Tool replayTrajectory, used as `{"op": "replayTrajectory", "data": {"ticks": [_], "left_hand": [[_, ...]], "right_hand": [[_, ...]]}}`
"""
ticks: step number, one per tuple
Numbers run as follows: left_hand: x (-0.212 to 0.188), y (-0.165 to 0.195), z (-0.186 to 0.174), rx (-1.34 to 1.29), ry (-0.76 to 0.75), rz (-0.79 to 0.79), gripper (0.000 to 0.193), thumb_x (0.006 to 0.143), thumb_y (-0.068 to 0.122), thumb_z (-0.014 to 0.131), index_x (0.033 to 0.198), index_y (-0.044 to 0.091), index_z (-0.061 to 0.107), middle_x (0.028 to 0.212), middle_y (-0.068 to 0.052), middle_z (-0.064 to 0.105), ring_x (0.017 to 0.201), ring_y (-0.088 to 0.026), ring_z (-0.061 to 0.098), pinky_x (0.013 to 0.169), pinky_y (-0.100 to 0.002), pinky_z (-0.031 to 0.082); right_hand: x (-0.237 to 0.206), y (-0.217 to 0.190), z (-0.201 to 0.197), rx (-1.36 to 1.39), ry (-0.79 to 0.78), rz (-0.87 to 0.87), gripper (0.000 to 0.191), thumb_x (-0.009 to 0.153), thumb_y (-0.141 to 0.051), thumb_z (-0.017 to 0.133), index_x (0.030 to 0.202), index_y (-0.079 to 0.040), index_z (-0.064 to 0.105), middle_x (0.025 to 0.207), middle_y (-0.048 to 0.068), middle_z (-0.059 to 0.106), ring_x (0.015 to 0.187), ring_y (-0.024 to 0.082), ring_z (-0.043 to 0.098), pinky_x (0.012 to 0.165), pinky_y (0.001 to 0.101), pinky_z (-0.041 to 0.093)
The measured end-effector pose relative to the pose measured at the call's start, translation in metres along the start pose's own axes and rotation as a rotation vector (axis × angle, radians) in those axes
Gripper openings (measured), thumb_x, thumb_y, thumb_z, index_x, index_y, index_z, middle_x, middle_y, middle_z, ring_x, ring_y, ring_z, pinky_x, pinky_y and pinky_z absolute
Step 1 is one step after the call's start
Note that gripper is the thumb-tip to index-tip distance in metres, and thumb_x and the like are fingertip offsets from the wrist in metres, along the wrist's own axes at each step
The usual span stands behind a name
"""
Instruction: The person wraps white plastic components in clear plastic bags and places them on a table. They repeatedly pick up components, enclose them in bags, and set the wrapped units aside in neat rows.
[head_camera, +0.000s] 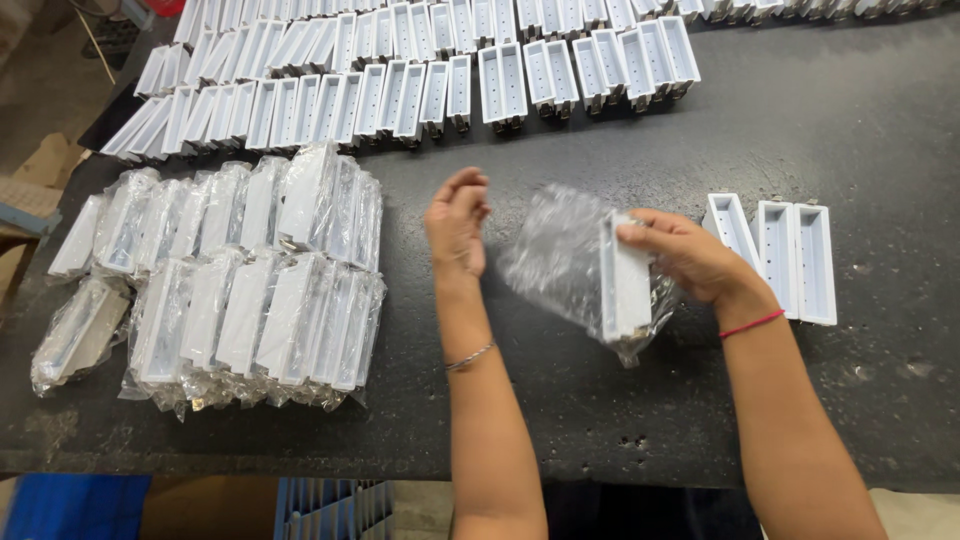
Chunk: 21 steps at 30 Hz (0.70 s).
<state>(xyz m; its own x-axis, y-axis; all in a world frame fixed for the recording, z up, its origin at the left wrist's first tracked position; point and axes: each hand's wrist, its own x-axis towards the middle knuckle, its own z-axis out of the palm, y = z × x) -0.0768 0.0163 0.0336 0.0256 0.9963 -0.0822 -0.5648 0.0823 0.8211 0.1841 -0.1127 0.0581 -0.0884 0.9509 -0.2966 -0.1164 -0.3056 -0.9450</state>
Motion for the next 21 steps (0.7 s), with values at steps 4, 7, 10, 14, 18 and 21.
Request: {"op": "replayTrajectory", "data": {"ticks": [4, 7, 10, 14, 18, 21], "left_hand": [[-0.014, 0.012, 0.008, -0.009, -0.024, -0.014, 0.046, 0.08, 0.029, 0.078, 0.118, 0.004, 0.069, 0.103, -0.011, 0.07, 0.085, -0.016, 0.064, 0.07, -0.027, 0.056], [-0.026, 0.014, 0.023, 0.15, -0.244, -0.183, 0.083, 0.071, 0.064, 0.075, 0.133, 0.011, 0.058, 0.115, -0.007, 0.07, 0.095, -0.018, 0.067, 0.075, -0.031, 0.058], [-0.033, 0.019, 0.031, 0.367, -0.512, -0.211, 0.106, 0.061, 0.071, 0.079, 0.145, 0.016, 0.045, 0.117, -0.007, 0.07, 0.09, -0.016, 0.066, 0.072, -0.028, 0.058], [-0.043, 0.016, 0.043, 0.665, -0.644, -0.187, 0.089, 0.063, 0.054, 0.087, 0.137, 0.011, 0.061, 0.1, -0.009, 0.072, 0.067, -0.011, 0.056, 0.054, -0.023, 0.045], [-0.054, 0.005, 0.058, 0.655, -0.471, -0.2, 0.043, 0.073, 0.034, 0.085, 0.108, 0.009, 0.079, 0.076, -0.005, 0.071, 0.05, -0.007, 0.043, 0.044, -0.021, 0.035], [-0.054, 0.006, 0.06, 0.487, -0.314, -0.092, 0.025, 0.076, 0.023, 0.084, 0.096, 0.01, 0.077, 0.075, 0.0, 0.073, 0.047, -0.004, 0.046, 0.04, -0.019, 0.037]], "right_hand": [[0.001, 0.001, -0.005, 0.1, 0.112, -0.109, 0.04, 0.095, -0.039, 0.068, 0.119, -0.007, 0.067, 0.1, 0.002, 0.071, 0.091, 0.012, 0.067, 0.079, 0.0299, 0.055], [0.005, 0.005, -0.005, 0.094, 0.191, -0.117, 0.039, 0.094, -0.038, 0.067, 0.12, -0.01, 0.067, 0.1, 0.001, 0.07, 0.09, 0.012, 0.066, 0.077, 0.0319, 0.055], [0.006, 0.006, -0.008, 0.138, 0.234, -0.218, 0.036, 0.097, -0.038, 0.067, 0.121, -0.01, 0.063, 0.104, 0.0, 0.069, 0.094, 0.01, 0.064, 0.078, 0.0297, 0.055], [0.005, 0.004, -0.008, 0.084, 0.254, -0.218, 0.037, 0.097, -0.037, 0.065, 0.123, -0.01, 0.063, 0.106, -0.001, 0.067, 0.095, 0.009, 0.062, 0.078, 0.0288, 0.054], [0.004, 0.003, -0.002, 0.015, 0.187, -0.214, 0.041, 0.095, -0.034, 0.067, 0.125, -0.007, 0.064, 0.107, 0.002, 0.069, 0.095, 0.011, 0.064, 0.081, 0.0291, 0.054], [0.0, 0.0, -0.004, -0.007, 0.176, -0.222, 0.044, 0.094, -0.033, 0.069, 0.126, -0.004, 0.062, 0.107, 0.005, 0.069, 0.097, 0.012, 0.064, 0.083, 0.0285, 0.055]]}}
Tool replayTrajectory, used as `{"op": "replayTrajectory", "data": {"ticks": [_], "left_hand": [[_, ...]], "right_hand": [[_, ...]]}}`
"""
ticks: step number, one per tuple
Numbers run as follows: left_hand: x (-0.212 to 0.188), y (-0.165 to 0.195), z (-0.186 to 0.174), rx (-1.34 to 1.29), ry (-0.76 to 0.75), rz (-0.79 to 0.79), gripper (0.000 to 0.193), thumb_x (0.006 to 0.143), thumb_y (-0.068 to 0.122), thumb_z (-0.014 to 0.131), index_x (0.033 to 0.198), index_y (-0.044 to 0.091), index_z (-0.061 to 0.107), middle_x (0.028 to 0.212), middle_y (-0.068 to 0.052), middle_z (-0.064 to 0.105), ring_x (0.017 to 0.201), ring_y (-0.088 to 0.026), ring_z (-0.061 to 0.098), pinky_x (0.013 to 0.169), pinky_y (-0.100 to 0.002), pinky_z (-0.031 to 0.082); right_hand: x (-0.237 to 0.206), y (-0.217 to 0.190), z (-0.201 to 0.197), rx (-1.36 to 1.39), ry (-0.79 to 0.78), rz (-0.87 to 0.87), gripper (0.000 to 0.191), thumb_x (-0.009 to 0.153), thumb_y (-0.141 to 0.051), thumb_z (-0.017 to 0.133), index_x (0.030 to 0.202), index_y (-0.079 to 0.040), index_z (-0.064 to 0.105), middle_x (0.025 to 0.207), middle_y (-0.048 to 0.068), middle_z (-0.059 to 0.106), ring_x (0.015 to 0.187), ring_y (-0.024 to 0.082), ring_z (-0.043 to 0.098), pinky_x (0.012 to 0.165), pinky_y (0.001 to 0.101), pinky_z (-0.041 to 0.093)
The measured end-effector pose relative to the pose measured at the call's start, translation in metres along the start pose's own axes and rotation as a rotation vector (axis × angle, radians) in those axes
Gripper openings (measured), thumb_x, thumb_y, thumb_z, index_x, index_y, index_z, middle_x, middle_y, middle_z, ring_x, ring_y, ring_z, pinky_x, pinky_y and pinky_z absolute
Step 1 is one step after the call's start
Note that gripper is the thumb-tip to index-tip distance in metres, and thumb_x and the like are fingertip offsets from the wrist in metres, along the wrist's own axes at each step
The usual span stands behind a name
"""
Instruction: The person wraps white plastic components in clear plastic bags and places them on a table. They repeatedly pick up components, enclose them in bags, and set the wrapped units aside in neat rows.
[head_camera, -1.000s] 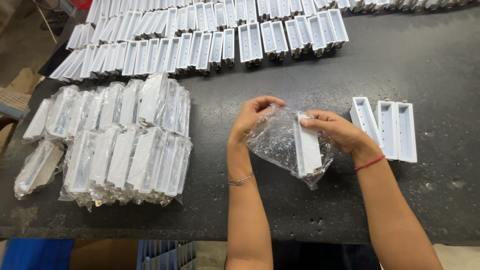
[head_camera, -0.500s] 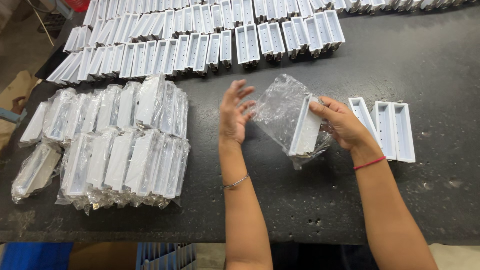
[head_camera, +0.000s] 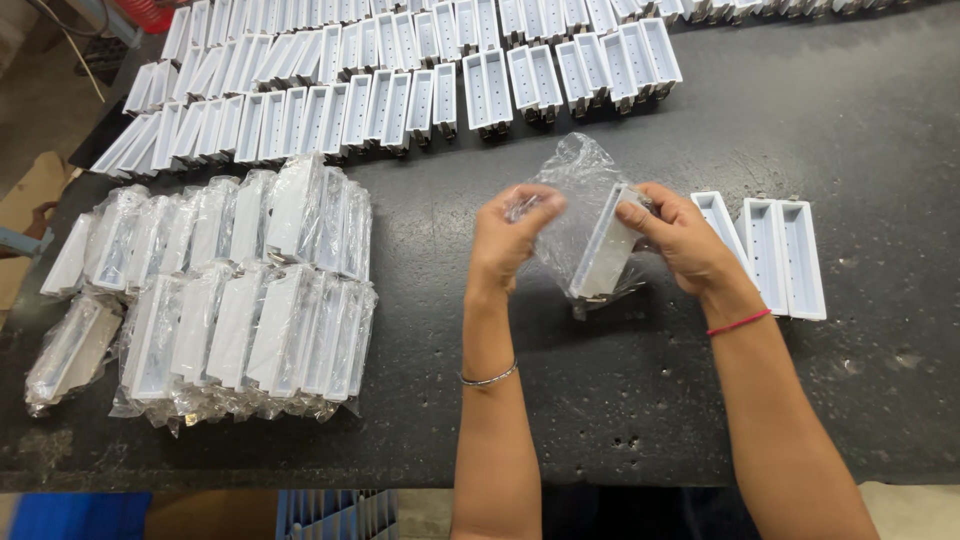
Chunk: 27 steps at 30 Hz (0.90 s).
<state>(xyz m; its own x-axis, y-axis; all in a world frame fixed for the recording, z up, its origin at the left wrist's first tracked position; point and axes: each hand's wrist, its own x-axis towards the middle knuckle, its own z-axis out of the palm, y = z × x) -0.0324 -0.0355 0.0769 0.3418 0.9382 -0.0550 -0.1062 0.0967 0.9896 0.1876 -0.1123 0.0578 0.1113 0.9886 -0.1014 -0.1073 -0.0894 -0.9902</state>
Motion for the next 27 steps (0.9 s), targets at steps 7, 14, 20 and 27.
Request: {"op": "replayTrajectory", "data": {"ticks": [7, 14, 20, 27], "left_hand": [[0.012, -0.006, -0.013, -0.329, 0.244, 0.067, 0.022, 0.077, 0.016, 0.086, 0.094, 0.009, 0.073, 0.075, 0.001, 0.069, 0.047, -0.001, 0.045, 0.037, -0.018, 0.035], [0.009, 0.005, -0.039, -0.506, 0.128, 0.033, 0.053, 0.08, 0.041, 0.086, 0.116, 0.008, 0.065, 0.084, -0.003, 0.063, 0.054, -0.008, 0.05, 0.043, -0.019, 0.043], [-0.005, 0.008, -0.005, 0.239, -0.25, -0.106, 0.063, 0.068, 0.035, 0.088, 0.122, 0.007, 0.069, 0.085, -0.005, 0.065, 0.059, -0.01, 0.053, 0.049, -0.02, 0.044], [-0.001, -0.003, 0.013, 0.086, 0.033, 0.084, 0.025, 0.077, 0.023, 0.087, 0.094, 0.006, 0.079, 0.083, -0.004, 0.078, 0.074, -0.012, 0.071, 0.067, -0.025, 0.057]], "right_hand": [[0.001, 0.001, -0.001, 0.01, -0.017, 0.0, 0.045, 0.093, -0.032, 0.071, 0.127, -0.004, 0.063, 0.109, 0.004, 0.068, 0.097, 0.012, 0.064, 0.084, 0.0284, 0.054], [0.002, 0.001, -0.007, 0.073, 0.062, -0.001, 0.039, 0.096, -0.036, 0.067, 0.122, -0.007, 0.063, 0.105, 0.003, 0.067, 0.096, 0.013, 0.065, 0.083, 0.0327, 0.058], [0.001, 0.0, -0.002, 0.095, 0.052, -0.016, 0.041, 0.096, -0.038, 0.067, 0.124, -0.008, 0.062, 0.107, 0.002, 0.067, 0.098, 0.012, 0.065, 0.084, 0.0341, 0.058], [0.0, -0.001, 0.006, 0.042, -0.002, -0.009, 0.044, 0.093, -0.036, 0.07, 0.126, -0.007, 0.062, 0.107, 0.004, 0.068, 0.098, 0.013, 0.065, 0.08, 0.0302, 0.055]]}}
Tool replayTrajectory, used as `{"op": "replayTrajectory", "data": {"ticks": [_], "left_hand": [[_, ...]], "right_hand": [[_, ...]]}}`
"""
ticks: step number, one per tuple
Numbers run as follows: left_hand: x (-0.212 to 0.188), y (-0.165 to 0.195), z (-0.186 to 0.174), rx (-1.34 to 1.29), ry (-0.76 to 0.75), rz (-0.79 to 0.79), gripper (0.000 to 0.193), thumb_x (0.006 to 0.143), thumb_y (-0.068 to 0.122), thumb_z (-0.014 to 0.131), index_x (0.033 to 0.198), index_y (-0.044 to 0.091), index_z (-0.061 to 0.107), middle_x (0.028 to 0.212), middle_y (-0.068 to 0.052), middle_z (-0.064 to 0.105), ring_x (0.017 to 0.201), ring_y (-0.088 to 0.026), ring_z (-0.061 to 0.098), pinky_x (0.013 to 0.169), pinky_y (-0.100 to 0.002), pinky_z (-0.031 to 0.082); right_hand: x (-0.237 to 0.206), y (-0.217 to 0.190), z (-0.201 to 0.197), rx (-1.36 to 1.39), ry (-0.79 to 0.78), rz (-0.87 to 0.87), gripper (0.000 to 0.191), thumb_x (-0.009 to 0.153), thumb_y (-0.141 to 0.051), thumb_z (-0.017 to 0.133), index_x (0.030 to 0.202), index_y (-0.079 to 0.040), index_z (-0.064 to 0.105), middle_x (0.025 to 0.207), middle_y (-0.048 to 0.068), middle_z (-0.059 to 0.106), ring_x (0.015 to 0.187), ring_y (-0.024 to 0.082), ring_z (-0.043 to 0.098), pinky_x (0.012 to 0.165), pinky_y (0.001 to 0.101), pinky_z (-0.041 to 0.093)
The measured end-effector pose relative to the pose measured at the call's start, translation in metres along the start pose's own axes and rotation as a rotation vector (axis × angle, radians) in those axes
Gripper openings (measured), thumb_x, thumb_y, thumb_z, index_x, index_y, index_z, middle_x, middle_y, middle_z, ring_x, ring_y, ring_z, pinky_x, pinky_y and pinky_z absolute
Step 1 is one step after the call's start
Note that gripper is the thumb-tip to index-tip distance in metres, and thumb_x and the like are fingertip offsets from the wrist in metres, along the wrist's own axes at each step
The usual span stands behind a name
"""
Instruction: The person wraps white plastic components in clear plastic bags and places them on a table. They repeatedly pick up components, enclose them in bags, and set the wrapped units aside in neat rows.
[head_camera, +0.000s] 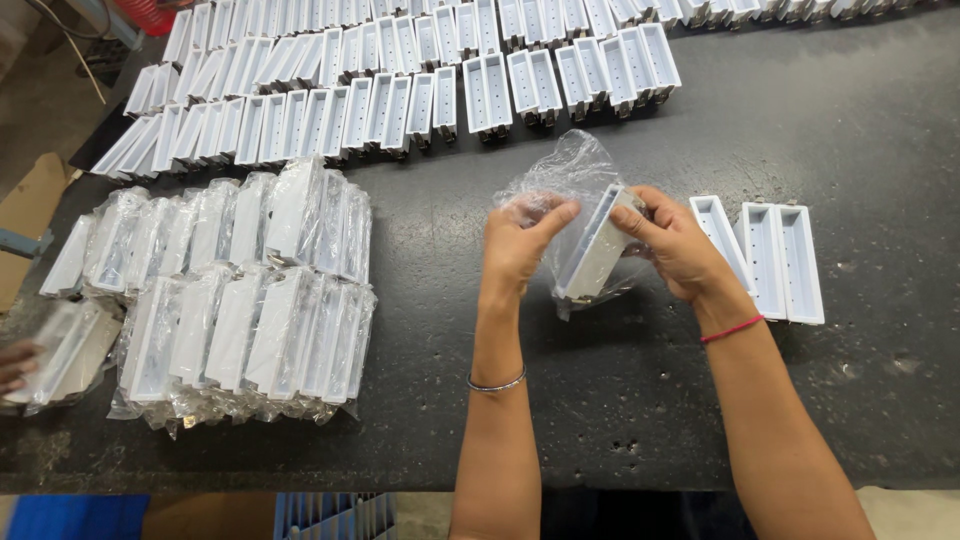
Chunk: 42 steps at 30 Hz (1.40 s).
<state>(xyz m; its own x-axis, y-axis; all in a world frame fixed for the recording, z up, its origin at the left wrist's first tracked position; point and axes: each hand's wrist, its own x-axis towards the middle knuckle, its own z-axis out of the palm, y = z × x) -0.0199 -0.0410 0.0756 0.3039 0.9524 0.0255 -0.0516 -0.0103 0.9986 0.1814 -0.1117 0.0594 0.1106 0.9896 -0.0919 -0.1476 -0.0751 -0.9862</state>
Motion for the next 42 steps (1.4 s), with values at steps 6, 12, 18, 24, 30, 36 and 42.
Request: {"op": "replayTrajectory", "data": {"ticks": [6, 12, 18, 24, 30, 36, 42], "left_hand": [[0.0, -0.001, 0.001, -0.086, 0.086, 0.055, 0.023, 0.08, 0.018, 0.087, 0.094, 0.006, 0.074, 0.08, -0.004, 0.073, 0.068, -0.011, 0.063, 0.06, -0.025, 0.051], [0.0, -0.002, 0.011, -0.129, 0.0, -0.034, 0.033, 0.082, 0.015, 0.082, 0.108, 0.002, 0.067, 0.093, -0.011, 0.068, 0.068, -0.013, 0.065, 0.054, -0.024, 0.057], [-0.001, -0.001, 0.007, -0.209, -0.239, 0.02, 0.049, 0.084, 0.007, 0.076, 0.127, -0.005, 0.056, 0.116, -0.017, 0.065, 0.096, -0.018, 0.07, 0.085, -0.03, 0.064], [-0.005, 0.004, 0.008, -0.133, -0.311, 0.037, 0.044, 0.089, 0.008, 0.074, 0.128, -0.006, 0.057, 0.116, -0.019, 0.068, 0.103, -0.02, 0.071, 0.092, -0.032, 0.062], [-0.006, 0.007, 0.01, -0.084, -0.25, 0.071, 0.039, 0.088, 0.007, 0.075, 0.124, -0.004, 0.065, 0.109, -0.017, 0.075, 0.099, -0.02, 0.075, 0.09, -0.033, 0.064], [-0.007, 0.011, 0.014, 0.072, -0.117, 0.074, 0.058, 0.076, 0.011, 0.087, 0.128, 0.004, 0.06, 0.111, -0.02, 0.074, 0.099, -0.026, 0.074, 0.087, -0.038, 0.063], [-0.003, 0.007, 0.012, -0.157, -0.27, -0.143, 0.093, 0.075, 0.02, 0.084, 0.153, 0.012, 0.034, 0.126, -0.017, 0.061, 0.108, -0.029, 0.068, 0.081, -0.045, 0.064]], "right_hand": [[-0.001, 0.001, 0.008, -0.028, -0.04, 0.011, 0.046, 0.092, -0.034, 0.07, 0.128, -0.006, 0.062, 0.109, 0.004, 0.069, 0.098, 0.012, 0.065, 0.081, 0.0301, 0.056], [-0.003, 0.002, 0.01, -0.053, -0.047, 0.012, 0.046, 0.093, -0.034, 0.07, 0.13, -0.006, 0.062, 0.109, 0.003, 0.068, 0.097, 0.012, 0.062, 0.079, 0.0292, 0.051], [-0.001, 0.001, 0.004, 0.0, -0.035, 0.003, 0.047, 0.094, -0.036, 0.069, 0.129, -0.006, 0.062, 0.109, 0.004, 0.068, 0.099, 0.013, 0.064, 0.082, 0.0309, 0.054], [-0.004, -0.004, 0.002, -0.033, -0.022, -0.038, 0.047, 0.093, -0.036, 0.068, 0.129, -0.006, 0.061, 0.112, 0.005, 0.068, 0.102, 0.014, 0.064, 0.084, 0.0323, 0.054], [-0.008, -0.009, 0.007, -0.085, -0.053, -0.086, 0.043, 0.095, -0.031, 0.068, 0.129, -0.005, 0.061, 0.11, 0.006, 0.068, 0.103, 0.015, 0.065, 0.09, 0.0335, 0.055], [-0.01, -0.012, 0.008, -0.077, -0.108, -0.113, 0.044, 0.094, -0.028, 0.07, 0.131, -0.006, 0.06, 0.112, 0.006, 0.069, 0.107, 0.015, 0.065, 0.098, 0.0331, 0.054], [-0.016, -0.015, 0.007, -0.089, -0.168, -0.124, 0.043, 0.093, -0.031, 0.069, 0.129, -0.008, 0.062, 0.119, 0.004, 0.07, 0.118, 0.015, 0.063, 0.106, 0.0326, 0.049]]}}
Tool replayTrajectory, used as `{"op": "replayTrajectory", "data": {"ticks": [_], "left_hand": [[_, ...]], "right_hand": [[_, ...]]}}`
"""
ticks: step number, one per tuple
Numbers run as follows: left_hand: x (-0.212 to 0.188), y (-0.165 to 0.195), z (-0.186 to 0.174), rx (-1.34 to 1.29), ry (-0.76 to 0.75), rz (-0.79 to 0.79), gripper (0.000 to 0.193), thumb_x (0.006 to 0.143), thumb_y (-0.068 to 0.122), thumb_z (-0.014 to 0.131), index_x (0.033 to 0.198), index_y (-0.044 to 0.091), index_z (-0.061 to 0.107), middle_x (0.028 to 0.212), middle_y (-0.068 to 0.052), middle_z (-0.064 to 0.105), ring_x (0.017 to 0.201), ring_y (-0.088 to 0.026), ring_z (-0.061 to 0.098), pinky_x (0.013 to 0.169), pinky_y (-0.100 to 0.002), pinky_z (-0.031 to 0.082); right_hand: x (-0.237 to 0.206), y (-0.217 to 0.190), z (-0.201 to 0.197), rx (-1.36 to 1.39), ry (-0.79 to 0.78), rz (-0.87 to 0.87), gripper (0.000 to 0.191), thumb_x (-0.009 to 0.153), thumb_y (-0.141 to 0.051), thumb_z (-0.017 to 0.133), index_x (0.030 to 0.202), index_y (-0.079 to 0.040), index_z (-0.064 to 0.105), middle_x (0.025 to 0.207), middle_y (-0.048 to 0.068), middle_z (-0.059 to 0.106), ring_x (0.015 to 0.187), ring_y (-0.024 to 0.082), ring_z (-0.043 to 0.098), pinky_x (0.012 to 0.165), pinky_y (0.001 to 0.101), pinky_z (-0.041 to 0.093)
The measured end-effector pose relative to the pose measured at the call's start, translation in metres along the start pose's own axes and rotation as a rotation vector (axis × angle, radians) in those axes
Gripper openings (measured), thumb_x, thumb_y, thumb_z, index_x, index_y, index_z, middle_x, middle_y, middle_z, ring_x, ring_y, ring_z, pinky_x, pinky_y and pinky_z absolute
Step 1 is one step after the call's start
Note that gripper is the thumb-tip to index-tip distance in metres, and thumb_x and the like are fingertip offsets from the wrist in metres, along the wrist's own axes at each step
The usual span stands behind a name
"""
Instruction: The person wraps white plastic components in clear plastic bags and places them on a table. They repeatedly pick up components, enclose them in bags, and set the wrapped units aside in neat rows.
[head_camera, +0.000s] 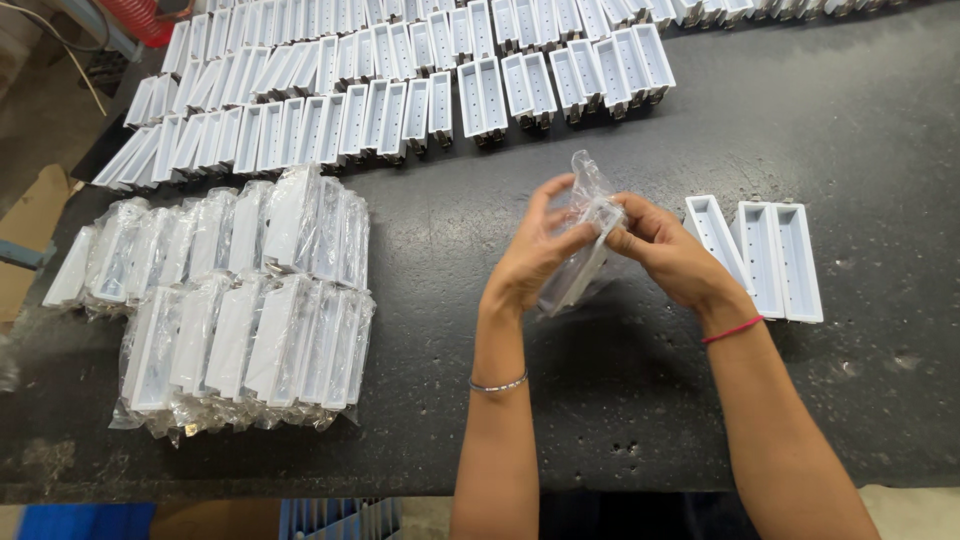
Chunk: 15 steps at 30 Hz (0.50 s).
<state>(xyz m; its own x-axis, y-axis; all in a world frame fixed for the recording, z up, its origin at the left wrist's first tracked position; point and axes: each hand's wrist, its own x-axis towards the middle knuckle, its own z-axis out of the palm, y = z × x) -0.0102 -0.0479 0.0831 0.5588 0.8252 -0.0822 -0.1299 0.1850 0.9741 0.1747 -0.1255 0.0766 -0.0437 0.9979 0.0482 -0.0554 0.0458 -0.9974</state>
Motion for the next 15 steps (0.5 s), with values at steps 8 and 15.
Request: {"op": "replayTrajectory", "data": {"ticks": [8, 15], "left_hand": [[0.005, -0.005, 0.011, -0.072, 0.061, 0.056, 0.076, 0.082, 0.019, 0.077, 0.147, 0.003, 0.041, 0.108, -0.026, 0.077, 0.087, -0.026, 0.078, 0.074, -0.04, 0.063], [-0.001, 0.004, 0.023, 0.382, 0.348, 0.109, 0.066, 0.078, 0.022, 0.08, 0.138, 0.014, 0.054, 0.104, -0.013, 0.08, 0.085, -0.019, 0.078, 0.074, -0.031, 0.06]], "right_hand": [[0.005, -0.003, -0.001, -0.273, 0.186, -0.157, 0.044, 0.092, -0.028, 0.072, 0.13, -0.007, 0.062, 0.125, 0.003, 0.059, 0.111, 0.015, 0.057, 0.092, 0.0303, 0.053], [0.001, -0.013, 0.0, -0.259, 0.487, -0.282, 0.021, 0.1, -0.015, 0.075, 0.115, -0.003, 0.066, 0.107, 0.006, 0.069, 0.094, 0.01, 0.063, 0.081, 0.0228, 0.053]]}}
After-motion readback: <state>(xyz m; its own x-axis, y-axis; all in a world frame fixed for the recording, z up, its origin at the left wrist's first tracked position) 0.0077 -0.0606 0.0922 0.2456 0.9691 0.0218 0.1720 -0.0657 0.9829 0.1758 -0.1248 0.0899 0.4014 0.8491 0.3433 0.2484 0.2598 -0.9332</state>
